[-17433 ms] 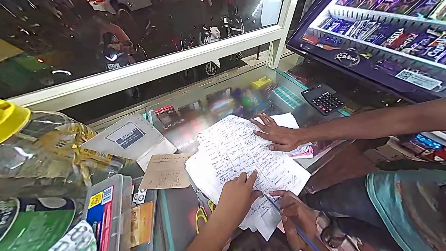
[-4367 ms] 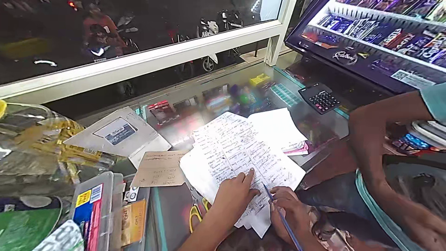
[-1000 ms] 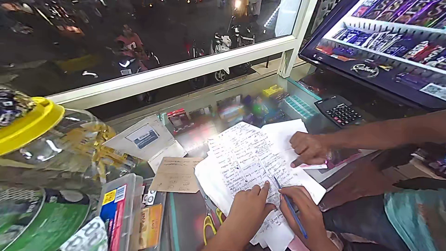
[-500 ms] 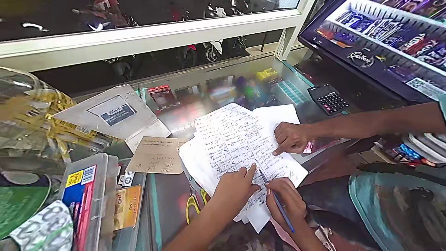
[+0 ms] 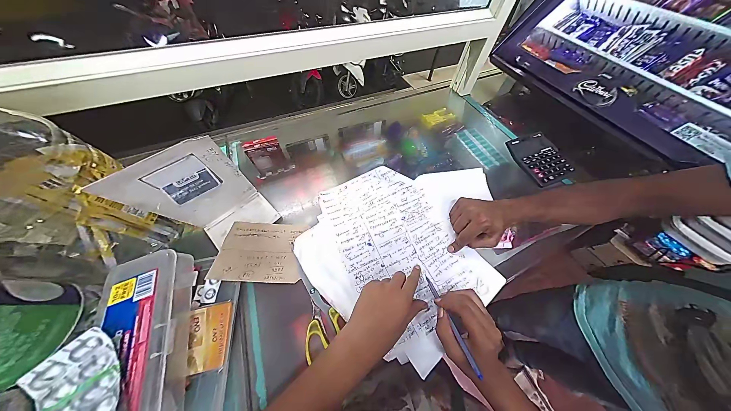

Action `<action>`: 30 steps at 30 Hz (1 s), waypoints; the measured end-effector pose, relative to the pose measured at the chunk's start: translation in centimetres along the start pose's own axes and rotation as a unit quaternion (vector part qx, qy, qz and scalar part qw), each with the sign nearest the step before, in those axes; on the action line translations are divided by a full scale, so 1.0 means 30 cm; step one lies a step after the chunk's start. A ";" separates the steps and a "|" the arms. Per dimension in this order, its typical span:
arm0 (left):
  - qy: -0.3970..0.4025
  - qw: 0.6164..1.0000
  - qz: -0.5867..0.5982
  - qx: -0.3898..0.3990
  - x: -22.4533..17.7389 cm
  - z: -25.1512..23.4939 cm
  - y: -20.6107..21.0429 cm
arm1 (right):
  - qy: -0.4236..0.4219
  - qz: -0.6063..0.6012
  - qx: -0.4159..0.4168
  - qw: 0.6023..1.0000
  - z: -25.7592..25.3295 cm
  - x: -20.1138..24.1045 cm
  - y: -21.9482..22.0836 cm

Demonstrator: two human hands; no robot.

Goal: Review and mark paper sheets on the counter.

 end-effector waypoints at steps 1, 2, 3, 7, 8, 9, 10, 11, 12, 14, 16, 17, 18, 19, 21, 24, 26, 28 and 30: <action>-0.003 1.000 0.000 -0.005 0.002 0.004 0.001 | 0.003 -0.004 -0.002 1.000 0.001 0.001 0.004; -0.003 1.000 0.001 -0.016 0.003 0.004 0.004 | 0.008 -0.011 -0.005 1.000 0.001 0.001 0.005; -0.001 1.000 0.003 -0.030 0.004 0.003 0.011 | 0.017 -0.023 -0.014 0.999 0.000 0.002 0.000; 0.018 0.997 -0.017 -0.079 0.012 -0.005 0.038 | 0.033 -0.073 -0.037 0.996 -0.024 0.047 -0.049; 0.013 0.998 -0.012 -0.062 0.010 -0.004 0.031 | 0.020 -0.072 -0.026 0.997 -0.033 0.064 -0.067; 0.001 1.000 0.005 -0.030 0.003 -0.006 0.018 | 0.003 -0.066 -0.013 0.998 -0.043 0.076 -0.086; -0.009 1.000 0.027 -0.002 -0.004 -0.010 0.008 | -0.010 -0.054 0.006 0.998 -0.051 0.081 -0.107; -0.021 0.998 0.047 0.019 -0.008 -0.011 -0.001 | -0.014 -0.043 0.028 0.999 -0.053 0.083 -0.120; -0.035 0.996 0.062 0.046 -0.007 -0.008 -0.012 | -0.011 -0.037 0.050 0.998 -0.051 0.083 -0.118; -0.045 0.994 0.063 0.078 -0.001 -0.003 -0.025 | -0.004 -0.045 0.062 0.997 -0.034 0.073 -0.091; -0.040 0.994 0.053 0.091 -0.005 -0.014 -0.031 | -0.009 -0.050 0.055 0.997 -0.025 0.057 -0.073; -0.037 0.994 0.051 0.093 -0.008 -0.017 -0.031 | -0.013 -0.050 0.048 0.998 -0.025 0.054 -0.068; -0.033 0.994 0.051 0.089 -0.009 -0.017 -0.029 | -0.016 -0.049 0.043 0.998 -0.026 0.054 -0.063; -0.030 0.995 0.051 0.081 -0.009 -0.016 -0.026 | -0.017 -0.048 0.036 0.998 -0.028 0.057 -0.058; -0.031 0.995 0.049 0.080 -0.009 -0.016 -0.025 | -0.017 -0.049 0.020 0.998 -0.034 0.061 -0.046; -0.027 0.997 0.035 0.065 -0.006 -0.012 -0.021 | -0.018 -0.053 0.006 0.998 -0.032 0.058 -0.032; -0.019 0.999 0.021 0.045 -0.004 -0.008 -0.014 | -0.014 -0.050 0.008 0.999 -0.029 0.060 -0.031; -0.015 0.999 0.013 0.027 -0.006 -0.010 -0.007 | -0.016 -0.045 -0.001 0.999 -0.024 0.057 -0.029; -0.016 0.999 0.013 0.026 -0.007 -0.011 -0.008 | -0.020 -0.039 -0.005 0.999 -0.019 0.057 -0.030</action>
Point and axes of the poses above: each hand's wrist, its own z-axis away from the middle knuckle, its own y-axis out of the palm, x = y × z, the point moved 2 cm from there along -z, towards the middle knuckle, and after that the axes turned 1 degree about -x, right-handed, at the moved point
